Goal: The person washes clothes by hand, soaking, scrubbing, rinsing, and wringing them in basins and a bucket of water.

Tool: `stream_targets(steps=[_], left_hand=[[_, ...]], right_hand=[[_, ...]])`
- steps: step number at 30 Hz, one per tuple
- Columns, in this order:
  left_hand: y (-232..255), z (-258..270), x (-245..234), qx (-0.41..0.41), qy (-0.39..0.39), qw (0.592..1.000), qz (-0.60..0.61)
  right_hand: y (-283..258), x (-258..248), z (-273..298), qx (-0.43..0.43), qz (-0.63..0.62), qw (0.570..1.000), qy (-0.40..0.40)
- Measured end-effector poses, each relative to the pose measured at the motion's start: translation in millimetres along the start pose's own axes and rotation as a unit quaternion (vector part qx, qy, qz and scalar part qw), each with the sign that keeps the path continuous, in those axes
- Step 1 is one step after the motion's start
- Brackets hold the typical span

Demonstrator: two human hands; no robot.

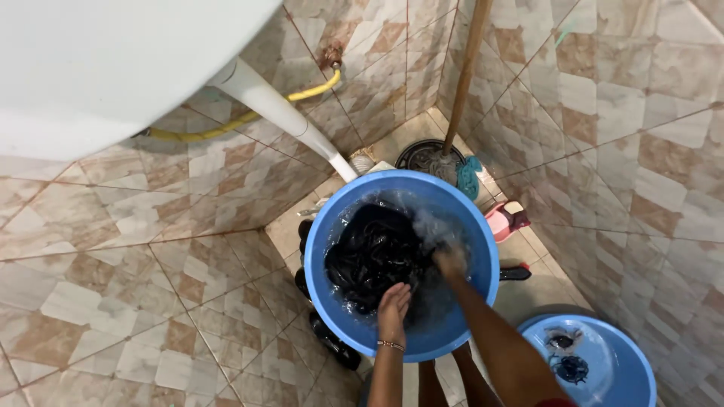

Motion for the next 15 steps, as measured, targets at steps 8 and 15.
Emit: stream_targets(steps=[8,15], left_hand=[[7,-27,28,-0.019,-0.21,0.913,0.35],[-3,12,51,-0.098,-0.148,0.961,0.214]], right_hand=[[-34,7,182,-0.317,-0.194,0.928,-0.024],[-128,-76,175,-0.378,0.102,0.92,-0.008]])
Point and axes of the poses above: each hand's wrist, its own z-axis away from the middle knuckle, its own x-axis out of the palm, y = z × x, the point moved 5 cm from there along -z, towards the middle knuckle, and after that the axes turned 2 degrees about z, right-handed, at the moved point
